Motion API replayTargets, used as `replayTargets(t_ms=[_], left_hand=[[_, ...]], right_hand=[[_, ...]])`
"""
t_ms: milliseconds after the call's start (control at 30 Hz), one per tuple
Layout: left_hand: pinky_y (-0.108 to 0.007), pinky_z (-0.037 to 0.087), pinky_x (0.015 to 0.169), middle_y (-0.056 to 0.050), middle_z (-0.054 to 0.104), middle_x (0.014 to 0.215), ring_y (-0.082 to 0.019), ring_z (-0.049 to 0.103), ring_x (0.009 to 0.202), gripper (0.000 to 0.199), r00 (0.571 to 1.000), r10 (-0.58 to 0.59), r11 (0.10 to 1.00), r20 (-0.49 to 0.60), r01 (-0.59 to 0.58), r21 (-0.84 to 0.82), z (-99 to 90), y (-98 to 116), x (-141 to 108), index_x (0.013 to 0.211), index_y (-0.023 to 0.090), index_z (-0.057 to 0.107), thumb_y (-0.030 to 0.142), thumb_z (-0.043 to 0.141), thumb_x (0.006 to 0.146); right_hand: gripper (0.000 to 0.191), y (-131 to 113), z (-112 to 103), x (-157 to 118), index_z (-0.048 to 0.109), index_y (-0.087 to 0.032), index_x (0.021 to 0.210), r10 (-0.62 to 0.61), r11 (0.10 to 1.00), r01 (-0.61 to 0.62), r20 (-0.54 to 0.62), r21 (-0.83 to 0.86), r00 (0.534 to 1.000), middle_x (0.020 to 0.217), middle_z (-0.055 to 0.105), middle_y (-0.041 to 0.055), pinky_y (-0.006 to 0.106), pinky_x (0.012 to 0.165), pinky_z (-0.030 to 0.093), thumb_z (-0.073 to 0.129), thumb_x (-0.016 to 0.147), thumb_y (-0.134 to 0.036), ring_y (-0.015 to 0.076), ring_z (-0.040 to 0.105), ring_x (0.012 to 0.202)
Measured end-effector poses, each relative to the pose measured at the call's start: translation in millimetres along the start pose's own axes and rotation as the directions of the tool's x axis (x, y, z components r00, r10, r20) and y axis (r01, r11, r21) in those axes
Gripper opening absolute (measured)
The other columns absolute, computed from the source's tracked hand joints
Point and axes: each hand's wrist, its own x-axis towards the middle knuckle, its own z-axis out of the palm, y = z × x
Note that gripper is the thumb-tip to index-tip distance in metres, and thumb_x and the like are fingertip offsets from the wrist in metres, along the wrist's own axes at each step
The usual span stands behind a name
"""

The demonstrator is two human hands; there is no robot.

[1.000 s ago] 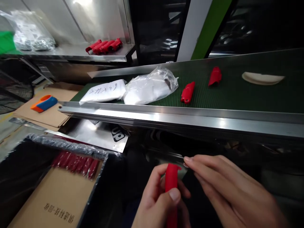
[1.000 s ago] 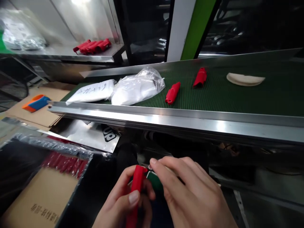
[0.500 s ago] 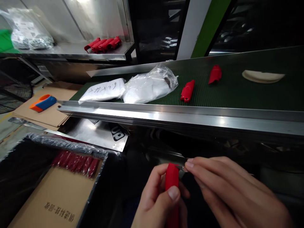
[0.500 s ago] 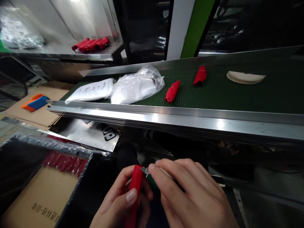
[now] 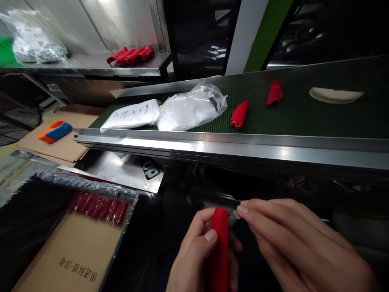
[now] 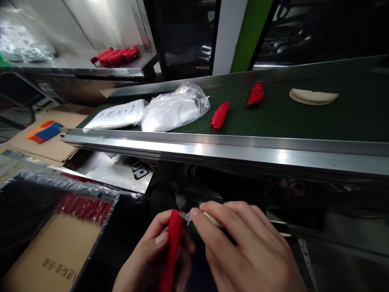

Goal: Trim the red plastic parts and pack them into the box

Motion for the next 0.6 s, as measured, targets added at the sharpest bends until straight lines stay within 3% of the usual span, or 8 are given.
replayTargets(t_ms=[600], left_hand=[[-0.013,0.039,0.044,-0.003,0.065,0.086,-0.007,0.055,0.049,0.023,1.0,-0.01,1.0,-0.025,0.011,0.021,2.8,1.5,-0.9,0.108,0.021,0.056,0.034,0.047,0.091]], right_hand=[[0.042,0.5,0.6,3.1,0.061,-0.016,0.123,-0.01,1.0,0.01,0.03,0.017,0.999,0.118,0.062,0.0074,0.034,0.09,0.046,0.053,0.086,0.001,0.0186,0.056,0.111]])
